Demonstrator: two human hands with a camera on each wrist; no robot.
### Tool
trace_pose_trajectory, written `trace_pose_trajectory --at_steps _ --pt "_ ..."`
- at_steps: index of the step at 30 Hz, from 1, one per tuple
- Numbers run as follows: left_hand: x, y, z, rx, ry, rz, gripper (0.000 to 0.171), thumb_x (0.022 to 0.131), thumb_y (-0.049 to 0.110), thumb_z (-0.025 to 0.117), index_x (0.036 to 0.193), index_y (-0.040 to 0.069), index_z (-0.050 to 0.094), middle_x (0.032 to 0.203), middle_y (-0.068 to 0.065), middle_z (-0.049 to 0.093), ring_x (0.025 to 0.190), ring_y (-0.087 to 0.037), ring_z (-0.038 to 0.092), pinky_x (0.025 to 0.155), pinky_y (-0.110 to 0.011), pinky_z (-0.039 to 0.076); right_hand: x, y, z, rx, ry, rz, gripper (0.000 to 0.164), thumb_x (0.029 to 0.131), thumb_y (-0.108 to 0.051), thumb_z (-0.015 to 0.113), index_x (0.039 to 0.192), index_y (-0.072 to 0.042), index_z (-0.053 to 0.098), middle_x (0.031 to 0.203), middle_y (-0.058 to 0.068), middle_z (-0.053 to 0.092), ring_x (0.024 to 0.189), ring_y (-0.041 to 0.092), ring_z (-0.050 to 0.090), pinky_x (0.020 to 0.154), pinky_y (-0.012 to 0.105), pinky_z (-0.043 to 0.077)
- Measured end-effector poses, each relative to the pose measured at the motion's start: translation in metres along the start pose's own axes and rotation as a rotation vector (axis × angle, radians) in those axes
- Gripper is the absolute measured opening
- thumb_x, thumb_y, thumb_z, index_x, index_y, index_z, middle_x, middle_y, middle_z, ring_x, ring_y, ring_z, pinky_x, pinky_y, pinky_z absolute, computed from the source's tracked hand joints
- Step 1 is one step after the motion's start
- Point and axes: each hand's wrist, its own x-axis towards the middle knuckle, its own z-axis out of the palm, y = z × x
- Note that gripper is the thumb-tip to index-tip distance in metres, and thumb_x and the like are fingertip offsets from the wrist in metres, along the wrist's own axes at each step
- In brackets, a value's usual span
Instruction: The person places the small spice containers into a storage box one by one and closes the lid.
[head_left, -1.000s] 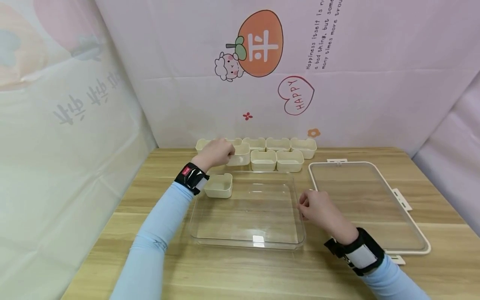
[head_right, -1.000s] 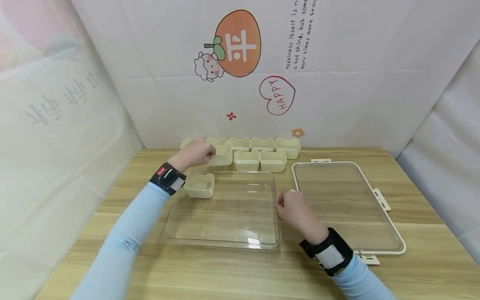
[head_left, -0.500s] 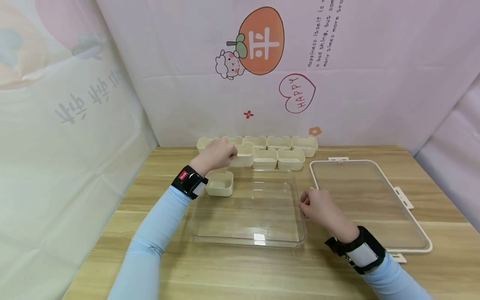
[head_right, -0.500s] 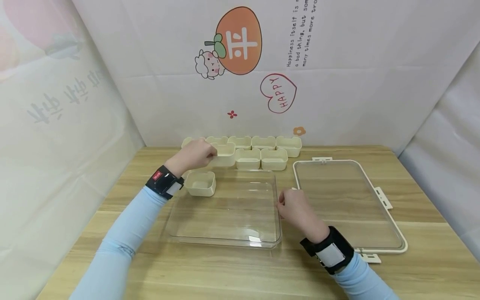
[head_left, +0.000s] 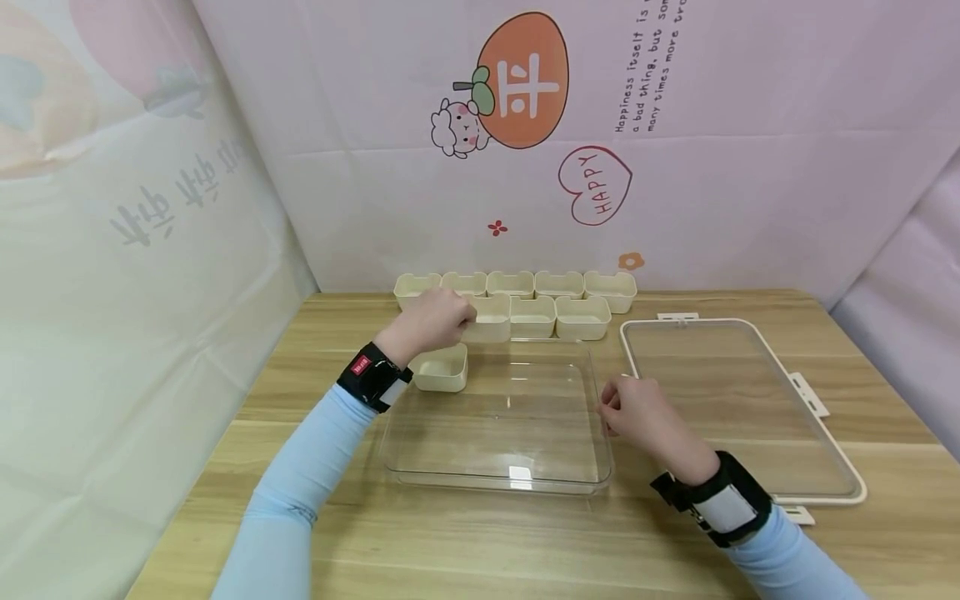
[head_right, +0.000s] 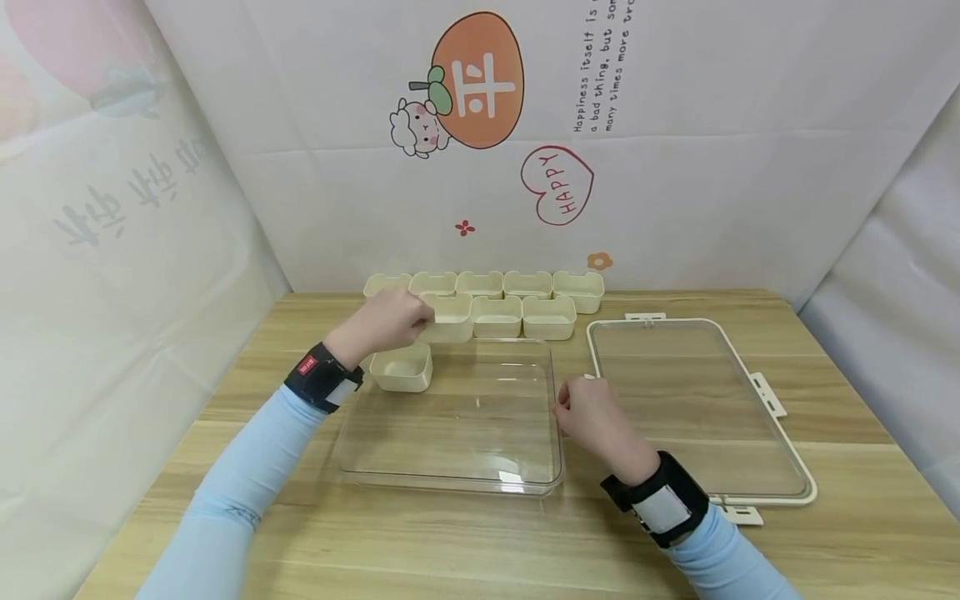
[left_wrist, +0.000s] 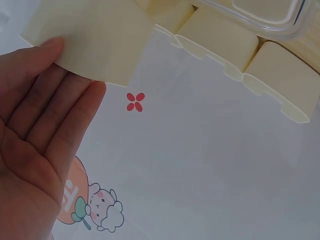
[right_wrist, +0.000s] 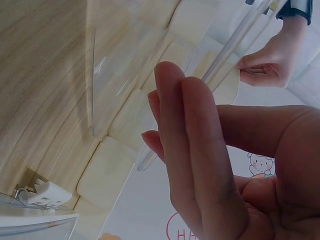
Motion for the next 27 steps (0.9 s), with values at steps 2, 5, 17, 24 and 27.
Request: trace_pose_trajectory --at_steps 2,5,17,24,27 --pt "-0.001 0.001 0.0 0.008 0.014 0.016 0.035 0.079 -0.007 0.049 0.057 0.017 0.035 0.06 0.006 0.023 0.056 -0.009 0.023 0.053 -0.023 0.019 0.0 0.0 0.0 -0.003 -0.002 0.002 0.007 0.087 -0.005 0.059 0.087 0.002 0.06 0.065 0.002 0.065 0.057 0.01 0.059 0.05 0.025 0.045" --pt "-0.003 0.004 0.0 0.021 0.034 0.037 0.036 0.078 -0.007 0.049 0.057 0.017 0.034 0.061 0.006 0.022 0.056 -0.009 0.023 0.053 -0.024 0.019 0.001 0.0 -0.001 -0.005 -0.002 0.003 0.007 0.087 -0.005 0.059 0.087 0.001 0.06 0.065 0.002 0.064 0.057 0.01 0.059 0.05 0.025 0.045" --pt "-0.011 0.021 -0.002 0.027 0.048 0.072 0.038 0.076 -0.008 0.048 0.056 0.019 0.029 0.06 0.006 0.018 0.055 -0.008 0.02 0.051 -0.022 0.016 0.0 -0.001 -0.002 -0.001 -0.009 0.008 0.007 0.088 -0.006 0.059 0.087 0.001 0.061 0.067 0.004 0.065 0.058 0.011 0.06 0.051 0.025 0.046" --pt "-0.014 0.03 -0.001 0.035 0.018 0.069 0.036 0.079 -0.005 0.051 0.057 0.018 0.035 0.059 0.006 0.023 0.054 -0.008 0.025 0.049 -0.021 0.018 0.0 0.0 -0.001 -0.004 -0.007 0.005 0.007 0.087 -0.006 0.058 0.086 0.001 0.061 0.065 0.003 0.065 0.058 0.011 0.059 0.051 0.026 0.045" --pt "-0.014 0.033 0.0 0.037 0.005 0.069 0.035 0.079 -0.005 0.052 0.057 0.018 0.037 0.058 0.007 0.026 0.054 -0.007 0.027 0.049 -0.02 0.02 0.001 0.0 -0.001 -0.007 -0.01 0.009 0.007 0.087 -0.006 0.058 0.087 0.001 0.061 0.065 0.002 0.065 0.058 0.011 0.059 0.051 0.026 0.045"
